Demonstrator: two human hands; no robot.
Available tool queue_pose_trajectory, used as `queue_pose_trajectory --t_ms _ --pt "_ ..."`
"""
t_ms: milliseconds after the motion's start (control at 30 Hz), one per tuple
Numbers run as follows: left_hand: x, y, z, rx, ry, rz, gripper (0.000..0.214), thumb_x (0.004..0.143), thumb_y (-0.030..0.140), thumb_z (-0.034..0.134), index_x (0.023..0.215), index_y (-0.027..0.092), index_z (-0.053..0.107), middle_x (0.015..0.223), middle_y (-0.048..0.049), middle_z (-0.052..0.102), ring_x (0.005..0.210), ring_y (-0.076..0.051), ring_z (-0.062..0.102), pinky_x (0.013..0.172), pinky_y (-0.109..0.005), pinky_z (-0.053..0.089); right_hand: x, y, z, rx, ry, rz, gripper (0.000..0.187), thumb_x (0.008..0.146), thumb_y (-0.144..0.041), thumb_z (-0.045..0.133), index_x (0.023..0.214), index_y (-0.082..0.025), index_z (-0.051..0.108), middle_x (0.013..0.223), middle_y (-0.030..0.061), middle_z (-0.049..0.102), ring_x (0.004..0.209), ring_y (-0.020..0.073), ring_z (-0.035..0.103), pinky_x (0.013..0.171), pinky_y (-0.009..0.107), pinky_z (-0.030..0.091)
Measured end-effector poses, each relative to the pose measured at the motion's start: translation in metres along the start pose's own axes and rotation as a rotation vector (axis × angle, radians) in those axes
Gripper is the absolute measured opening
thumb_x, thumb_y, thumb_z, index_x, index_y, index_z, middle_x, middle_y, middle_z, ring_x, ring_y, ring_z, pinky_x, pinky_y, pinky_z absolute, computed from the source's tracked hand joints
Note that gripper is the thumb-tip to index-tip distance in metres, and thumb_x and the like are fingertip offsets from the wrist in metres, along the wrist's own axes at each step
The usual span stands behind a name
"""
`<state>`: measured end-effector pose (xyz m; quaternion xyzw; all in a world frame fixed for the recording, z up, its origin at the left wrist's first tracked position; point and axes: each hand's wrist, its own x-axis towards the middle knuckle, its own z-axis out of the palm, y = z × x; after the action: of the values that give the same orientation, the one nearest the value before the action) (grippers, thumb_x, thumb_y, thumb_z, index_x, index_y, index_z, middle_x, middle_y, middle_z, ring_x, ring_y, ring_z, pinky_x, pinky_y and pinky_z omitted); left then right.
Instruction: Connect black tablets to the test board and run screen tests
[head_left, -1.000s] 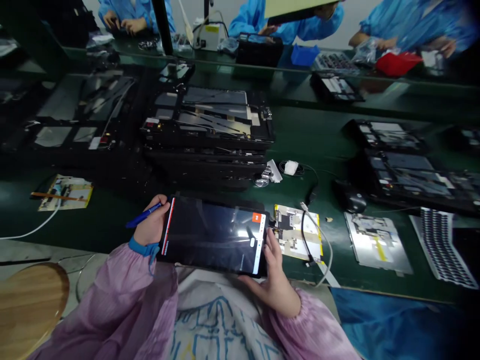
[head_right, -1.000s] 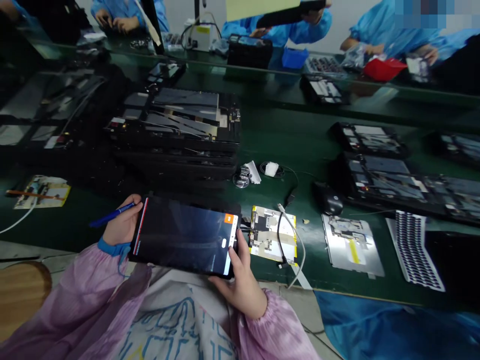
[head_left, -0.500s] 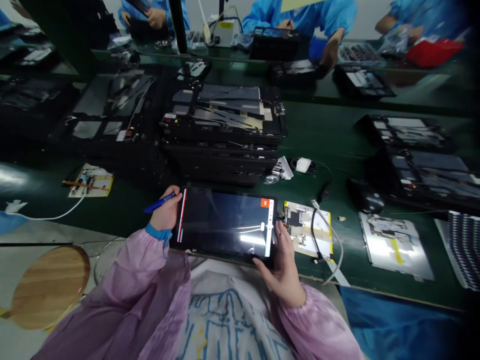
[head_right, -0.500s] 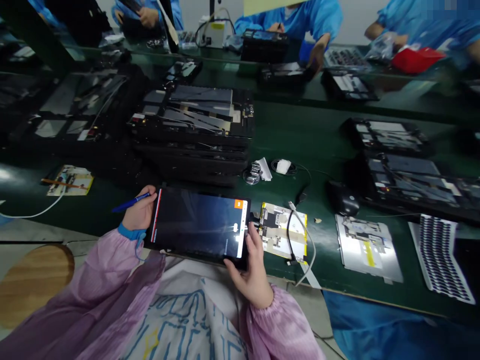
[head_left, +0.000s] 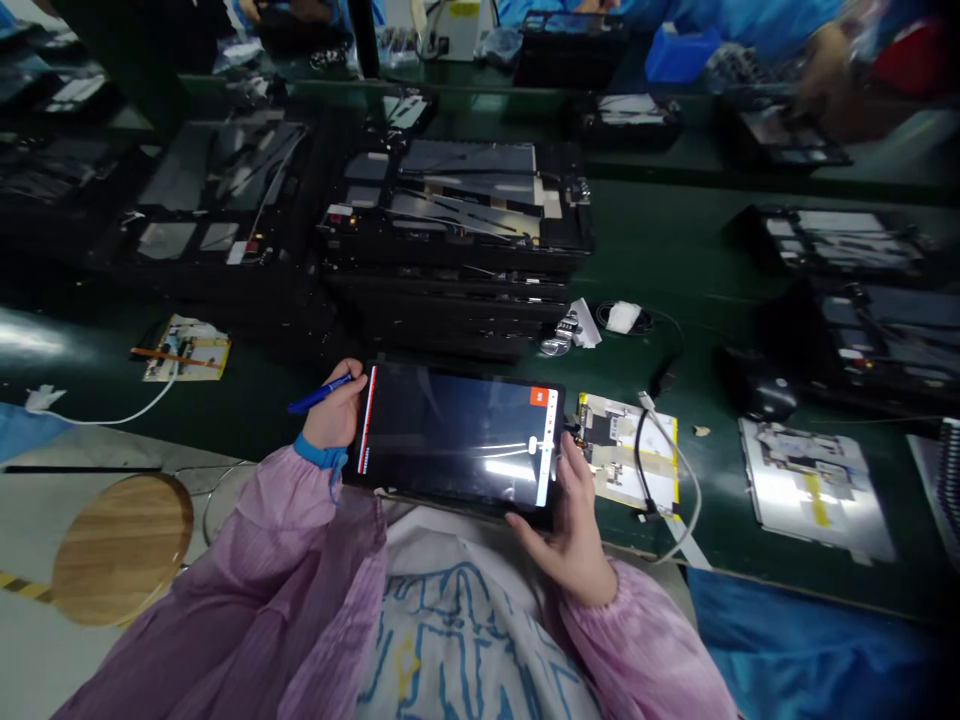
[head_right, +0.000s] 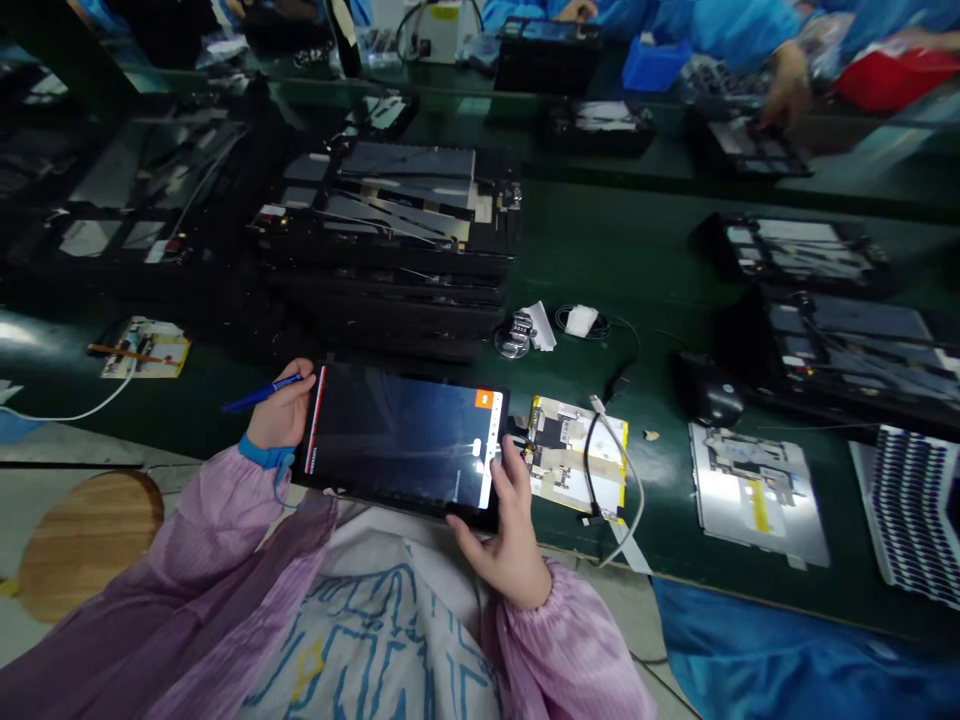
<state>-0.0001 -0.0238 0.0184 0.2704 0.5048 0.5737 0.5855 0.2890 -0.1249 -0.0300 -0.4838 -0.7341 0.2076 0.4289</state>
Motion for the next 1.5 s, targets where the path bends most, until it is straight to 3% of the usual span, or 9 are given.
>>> queue_pose_trajectory --t_ms 633,967,1500 --pt "-0.001 0.002 -0.002 -0.018 -0.025 -0.026 0.029 0.061 0.018 0.067 0.072 0.02 0.04 0.06 0.0042 0.055 0.058 -0.014 0.058 0.056 -0.025 0.044 0.009 -0.004 0.007 -0.1 0.053 0.047 0.083 0.08 -0.03 0.062 0.149 -0.027 0.015 0.148 0.0164 0.024 0.138 0.0359 0.027 0.104 0.066 0.03" --pt "0.001 0.002 -0.002 -0.002 -0.051 -0.026 0.027 0.065 0.017 0.066 0.074 0.02 0.041 0.062 0.0029 0.057 0.066 -0.017 0.059 0.06 -0.028 0.043 0.012 -0.002 0.005 -0.061 0.05 0.045 0.08 0.08 -0.028 0.058 0.148 -0.026 0.016 0.147 0.0158 0.026 0.137 0.0348 0.027 0.105 0.065 0.03" --pt "0.0 0.002 -0.002 -0.038 -0.061 -0.02 0.023 0.068 0.012 0.063 0.073 0.019 0.042 0.061 0.0035 0.056 0.06 -0.013 0.054 0.06 -0.026 0.042 0.01 0.001 0.003 0.049 0.033 0.032 0.072 0.084 -0.026 0.049 0.149 -0.024 0.017 0.15 0.0147 0.023 0.14 0.0327 0.023 0.109 0.062 0.025"
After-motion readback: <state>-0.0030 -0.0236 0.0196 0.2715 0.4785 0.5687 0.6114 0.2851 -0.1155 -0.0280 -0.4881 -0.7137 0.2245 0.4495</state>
